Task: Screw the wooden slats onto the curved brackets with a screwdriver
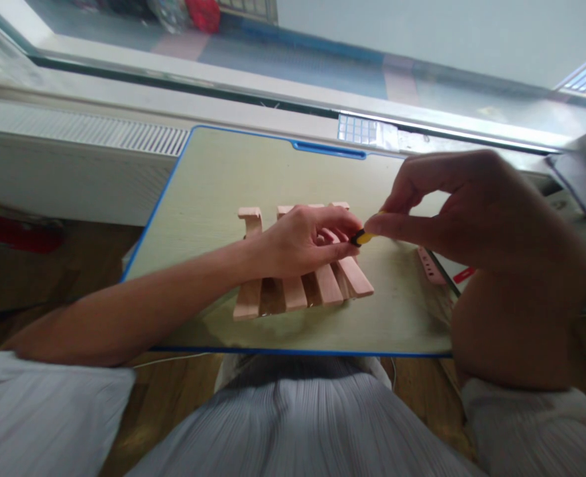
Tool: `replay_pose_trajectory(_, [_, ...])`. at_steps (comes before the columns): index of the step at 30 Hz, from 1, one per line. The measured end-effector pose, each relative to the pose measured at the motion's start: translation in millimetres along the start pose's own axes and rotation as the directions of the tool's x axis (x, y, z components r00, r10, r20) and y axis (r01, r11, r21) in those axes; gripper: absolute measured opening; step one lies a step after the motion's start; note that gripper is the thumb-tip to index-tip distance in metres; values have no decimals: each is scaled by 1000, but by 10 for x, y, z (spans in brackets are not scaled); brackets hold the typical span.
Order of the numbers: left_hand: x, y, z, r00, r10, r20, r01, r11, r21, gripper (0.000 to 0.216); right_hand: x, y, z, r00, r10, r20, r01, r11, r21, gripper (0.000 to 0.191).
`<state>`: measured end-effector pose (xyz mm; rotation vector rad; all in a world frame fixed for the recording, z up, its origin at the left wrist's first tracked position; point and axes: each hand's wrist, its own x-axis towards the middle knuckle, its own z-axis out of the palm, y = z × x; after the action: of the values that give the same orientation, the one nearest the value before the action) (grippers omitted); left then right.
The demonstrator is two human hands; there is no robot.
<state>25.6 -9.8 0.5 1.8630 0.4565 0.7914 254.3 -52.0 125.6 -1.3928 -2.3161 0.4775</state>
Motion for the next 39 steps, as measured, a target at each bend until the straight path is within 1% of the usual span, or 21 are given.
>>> replay_pose_trajectory(5, [-3, -13, 3, 1000, 0, -7, 0, 1000, -29, 14, 15, 4, 57, 999, 2, -37, -1, 1000, 11, 29])
replay_pose_trajectory(8, [-1, -11, 5, 1000, -7, -2, 7, 999, -31, 16, 12, 17, 59, 1000, 14, -27, -13, 1000, 9, 29])
replay_pose_trajectory(11, [2, -3, -2, 1000, 12, 14, -12, 1000, -25, 17, 1, 27, 29, 1000, 2, -6, -2, 999, 38, 28])
replay_pose_trajectory(14, [4, 1, -15, 999, 29, 24, -29, 1000, 6, 19, -15, 31, -27, 998, -41, 40, 38, 996, 82, 32])
replay_pose_trajectory(16, [4, -2, -18, 999, 28, 24, -28, 999, 16, 23, -28, 28, -68, 991, -102, 86, 94, 992, 88, 33])
replay_pose_trajectory(19, [4, -7, -13, 999, 31, 30, -31, 1000, 3, 26, -37, 10, -108, 977, -162, 139, 153, 986, 70, 21])
replay_pose_trajectory(22, [7, 8, -11, 998, 39, 43, -39, 999, -9, 25, -30, -16, -103, 981, -136, 141, 130, 990, 55, 13])
replay_pose_trajectory(27, [7, 59, -22, 999, 14, 43, -15, 1000, 24, 22, -15, -26, -34, 993, -102, 65, 101, 995, 9, 15])
replay_pose_trajectory(30, [3, 64, -20, 1000, 7, 23, -7, 1000, 13, 22, -15, -16, 2, 996, -90, 28, 91, 995, -30, 21])
replay_pose_trajectory(33, [-2, 58, -16, 1000, -10, 7, 10, 1000, 9, 18, -7, -28, 28, 998, -66, 1, 66, 995, -71, 28])
replay_pose_trajectory(36, [-5, 56, -16, 999, -30, 16, 30, 999, 29, 18, 18, -59, 49, 1000, -20, -4, 20, 994, -108, 35])
replay_pose_trajectory(39, [-4, 57, -15, 999, -40, -4, 40, 997, 61, 20, 46, -78, 65, 1000, -10, 4, 11, 988, -152, 41])
